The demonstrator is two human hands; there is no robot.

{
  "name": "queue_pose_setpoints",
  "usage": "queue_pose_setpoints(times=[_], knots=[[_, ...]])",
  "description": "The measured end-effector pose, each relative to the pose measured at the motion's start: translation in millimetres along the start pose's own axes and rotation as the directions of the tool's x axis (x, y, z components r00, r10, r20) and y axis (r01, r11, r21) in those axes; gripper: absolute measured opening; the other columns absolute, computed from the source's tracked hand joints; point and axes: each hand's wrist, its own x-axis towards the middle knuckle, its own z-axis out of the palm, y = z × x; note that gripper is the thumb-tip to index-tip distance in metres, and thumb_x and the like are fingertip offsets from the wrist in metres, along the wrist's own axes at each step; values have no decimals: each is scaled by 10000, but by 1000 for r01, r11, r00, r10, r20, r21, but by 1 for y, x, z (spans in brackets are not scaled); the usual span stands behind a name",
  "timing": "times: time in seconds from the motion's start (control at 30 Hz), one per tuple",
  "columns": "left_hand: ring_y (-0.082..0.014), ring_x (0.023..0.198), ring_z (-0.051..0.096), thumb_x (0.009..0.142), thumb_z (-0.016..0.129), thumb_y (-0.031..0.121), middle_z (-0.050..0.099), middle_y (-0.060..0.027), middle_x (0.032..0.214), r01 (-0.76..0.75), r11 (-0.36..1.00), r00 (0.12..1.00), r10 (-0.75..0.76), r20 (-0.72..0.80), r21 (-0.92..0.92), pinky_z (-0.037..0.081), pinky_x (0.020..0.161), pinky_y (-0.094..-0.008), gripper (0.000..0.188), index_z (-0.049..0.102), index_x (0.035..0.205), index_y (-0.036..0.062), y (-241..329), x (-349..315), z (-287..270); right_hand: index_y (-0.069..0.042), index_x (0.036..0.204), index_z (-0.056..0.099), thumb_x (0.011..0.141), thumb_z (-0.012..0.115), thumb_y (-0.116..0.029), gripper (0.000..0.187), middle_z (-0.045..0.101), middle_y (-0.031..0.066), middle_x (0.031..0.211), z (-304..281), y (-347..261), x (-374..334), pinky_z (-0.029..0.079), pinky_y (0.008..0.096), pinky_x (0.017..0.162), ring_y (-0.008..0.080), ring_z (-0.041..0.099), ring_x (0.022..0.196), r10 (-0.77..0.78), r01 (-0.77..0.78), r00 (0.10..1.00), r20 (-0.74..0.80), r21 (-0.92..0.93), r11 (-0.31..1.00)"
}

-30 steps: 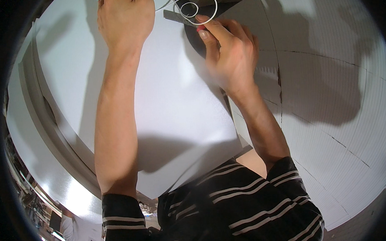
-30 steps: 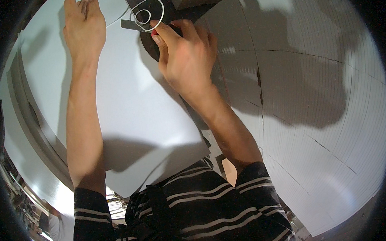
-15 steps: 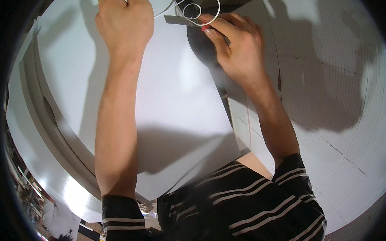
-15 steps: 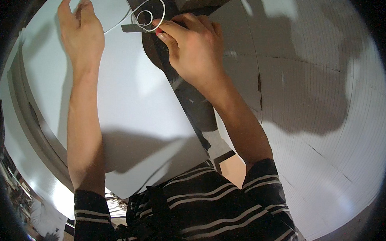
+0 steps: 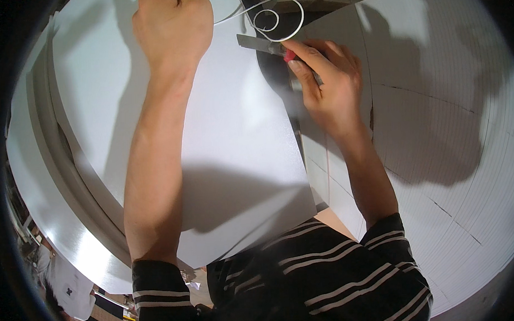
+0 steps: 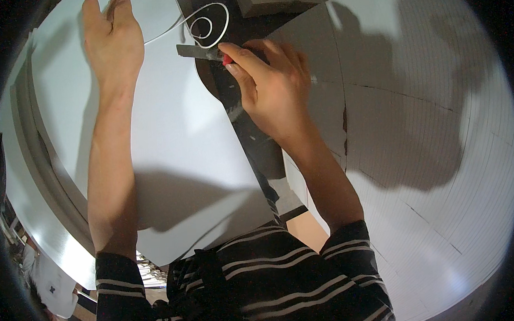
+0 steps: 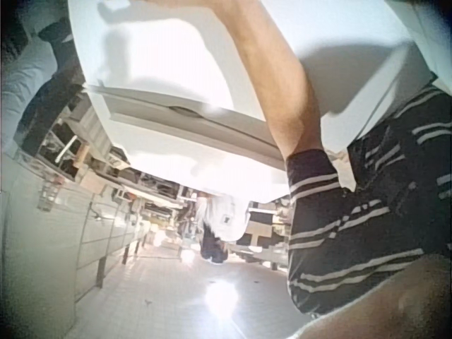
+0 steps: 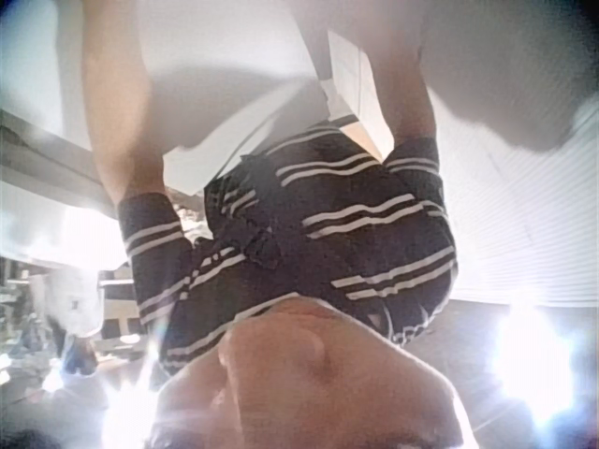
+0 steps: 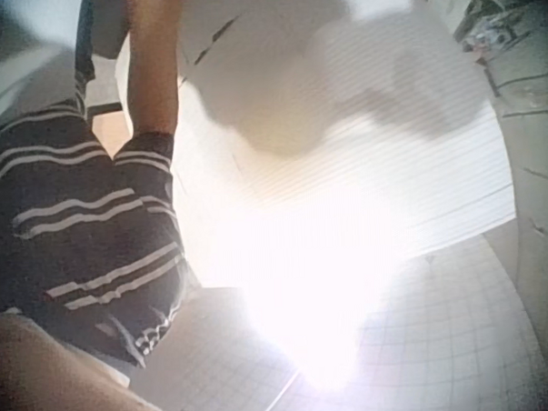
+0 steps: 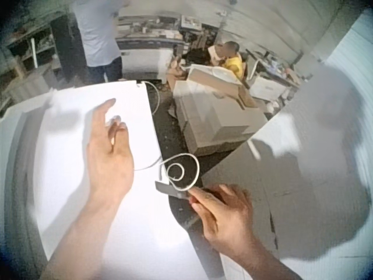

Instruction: The person uses a utility knife to cut large white sheets on a workbench. They score the sheets along straight lines and snap them apart, repeating the process on multiple sheets. The cut pieces are set aside on the bench.

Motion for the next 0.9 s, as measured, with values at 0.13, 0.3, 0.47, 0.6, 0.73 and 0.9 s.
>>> queue_pose_setpoints(times=[0.13,0.3,0.47,0.6,0.73,0.9], knots=[[-264,1030,657,1008,464,11,654,-225,1136,-33,997,999,31,-28,-65,521,930,-380,458,464,1461,79,4,-5,2,-233,1176,781,924,742,-247,256,701,-3,1011,7,0,7,443,432,894,221,647,947,-2,2,1000,3,-40,999],[-314,1141,658,1012,470,19,644,-262,1223,16,1000,1000,-17,-20,-12,521,1003,-404,463,453,1469,88,5,-7,1,-199,1196,778,945,714,-187,259,724,3,1004,10,-4,15,470,378,859,215,646,912,-23,22,1000,-6,-70,997],[-381,1285,607,1017,465,26,621,-299,1307,-8,1000,1000,8,18,-12,500,1080,-448,462,448,1473,99,0,-3,1,-200,1183,781,942,717,-196,249,724,1,1001,12,-6,13,474,382,846,217,648,911,-46,41,998,-35,-137,990],[-391,1286,609,1020,467,27,630,-299,1301,37,998,999,-36,17,-45,497,1084,-462,460,449,1473,103,-4,-3,2,-239,1161,788,916,753,-249,247,698,-19,1005,18,-4,16,444,433,852,222,648,928,7,-9,1000,-29,-99,995],[-393,1270,621,1018,472,26,642,-303,1280,-74,995,997,75,5,-59,496,1083,-455,463,449,1474,104,-6,-5,2,-250,1152,791,921,748,-254,235,711,-21,991,23,-2,22,454,437,857,224,654,935,4,-8,999,-50,-80,997],[-392,1237,640,1017,478,30,658,-308,1249,7,1000,1000,-7,18,-18,501,1061,-459,457,455,1468,100,-5,-4,2,-257,1142,792,930,738,-254,219,718,-13,983,26,-2,31,464,448,864,233,660,940,18,-22,998,-56,-72,997]])
